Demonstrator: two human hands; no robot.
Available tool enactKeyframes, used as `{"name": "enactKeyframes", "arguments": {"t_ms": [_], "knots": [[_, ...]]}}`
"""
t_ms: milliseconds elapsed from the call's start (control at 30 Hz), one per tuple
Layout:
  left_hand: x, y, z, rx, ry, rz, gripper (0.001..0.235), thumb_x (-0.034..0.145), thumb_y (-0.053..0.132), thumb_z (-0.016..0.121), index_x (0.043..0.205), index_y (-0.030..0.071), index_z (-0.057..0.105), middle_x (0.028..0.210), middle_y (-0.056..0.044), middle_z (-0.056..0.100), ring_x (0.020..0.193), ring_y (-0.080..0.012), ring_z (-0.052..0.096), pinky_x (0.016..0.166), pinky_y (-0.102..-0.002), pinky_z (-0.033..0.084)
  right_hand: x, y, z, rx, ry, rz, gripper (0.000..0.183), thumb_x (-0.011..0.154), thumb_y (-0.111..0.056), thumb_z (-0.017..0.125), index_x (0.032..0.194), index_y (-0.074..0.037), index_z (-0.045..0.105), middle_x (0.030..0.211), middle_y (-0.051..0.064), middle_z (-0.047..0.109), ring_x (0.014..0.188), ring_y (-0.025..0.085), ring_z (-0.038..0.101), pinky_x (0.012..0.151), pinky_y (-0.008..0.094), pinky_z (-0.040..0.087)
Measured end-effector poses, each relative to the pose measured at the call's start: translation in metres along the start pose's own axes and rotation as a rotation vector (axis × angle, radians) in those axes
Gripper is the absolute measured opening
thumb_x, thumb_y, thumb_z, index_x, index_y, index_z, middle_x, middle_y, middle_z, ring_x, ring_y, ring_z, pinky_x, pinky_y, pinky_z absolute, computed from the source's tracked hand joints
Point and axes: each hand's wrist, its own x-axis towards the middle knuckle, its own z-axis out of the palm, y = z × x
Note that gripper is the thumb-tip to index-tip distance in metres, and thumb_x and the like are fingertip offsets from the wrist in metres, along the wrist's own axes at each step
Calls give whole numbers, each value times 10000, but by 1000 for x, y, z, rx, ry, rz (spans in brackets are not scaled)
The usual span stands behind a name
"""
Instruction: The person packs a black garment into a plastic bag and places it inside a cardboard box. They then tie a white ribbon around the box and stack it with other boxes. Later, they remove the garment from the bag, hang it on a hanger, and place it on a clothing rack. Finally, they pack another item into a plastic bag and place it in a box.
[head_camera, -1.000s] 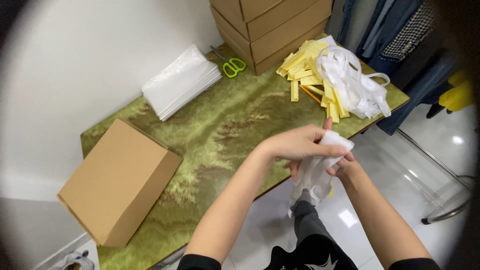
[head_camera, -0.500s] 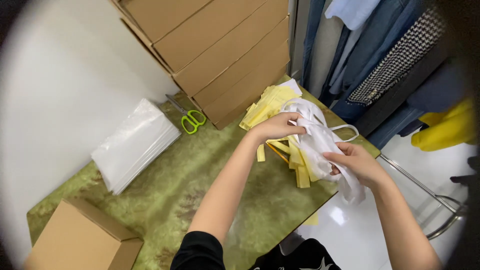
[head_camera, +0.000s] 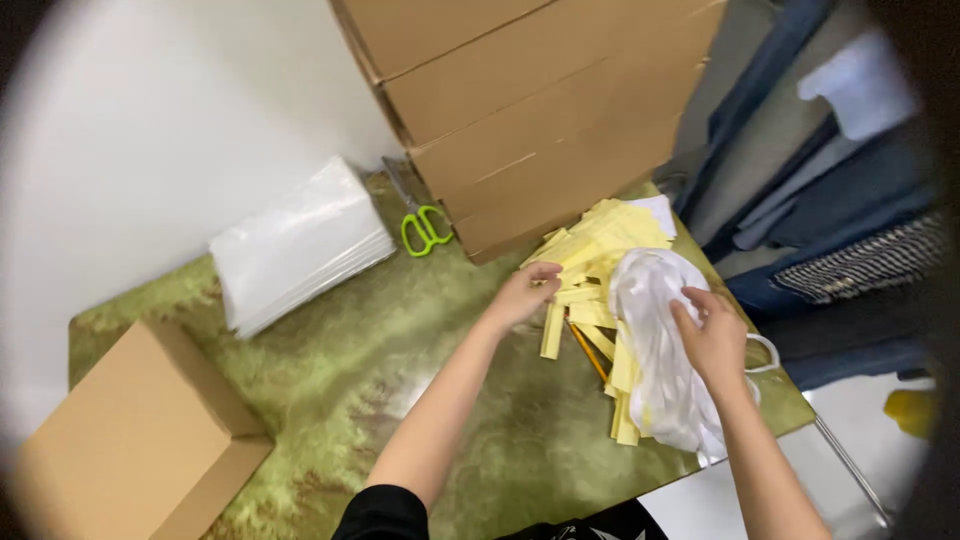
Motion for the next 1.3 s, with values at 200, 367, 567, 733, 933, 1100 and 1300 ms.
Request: {"name": "enactKeyframes", "arguments": {"t_ms": [200,367,567,733,933,1100,1300], "knots": [[-117,-24,-114,-66,380,-275,398,1049,336,665,1384,124,682,1256,-137,748,932,-210,764,673,-303,607,-2,-132,35,197,50,-344,144,1094,-156,729,1224,-155,792,1227,70,730,1250,323,662,1080,437,534],[-251,-56,-169,-276,714,-349,365,1031,297,659,1358,140,705,1231,-107,756,902,-185,777,645,-269,592,-60,-237,96,279,-307,-449,210,1091,-184,690,1271,-110,768,1318,140,713,1309,396,623,1132,532,460],[-402,-88,-210,-575,1074,-413,373,1040,274,618,1375,118,666,1249,-46,760,927,-172,776,666,-251,591,-169,-322,176,234,-827,-453,311,1019,-279,714,1315,-210,777,1286,143,770,1253,385,688,1060,528,543],[-504,-120,-242,-719,1218,-410,414,1054,276,613,1433,110,620,1363,-55,728,990,-182,767,692,-247,601,-251,-374,250,158,-1037,-462,301,1027,-322,694,1302,-256,797,1221,137,806,1186,371,729,1019,504,587],[-576,-141,-282,-911,1294,-338,524,1040,305,642,1522,124,549,1527,-49,643,1134,-237,757,797,-296,624,-304,-473,294,146,-1027,-525,412,1081,-332,606,1446,-170,707,1315,224,742,1271,445,656,1089,586,506],[-584,-172,-308,-1171,1262,-172,747,1041,308,705,1646,100,321,1728,-137,349,1411,-369,599,1016,-424,578,-323,-549,327,277,-953,-501,546,1092,-214,544,1573,43,516,1494,382,560,1393,567,501,1170,659,390],[-586,-162,-326,-1390,1201,-43,420,1039,319,721,1374,232,483,1483,41,532,1189,-228,709,842,-333,597,-279,-507,439,-134,-733,-602,433,1117,-331,536,1478,-178,718,1289,237,788,1252,484,682,1106,571,502]]}}
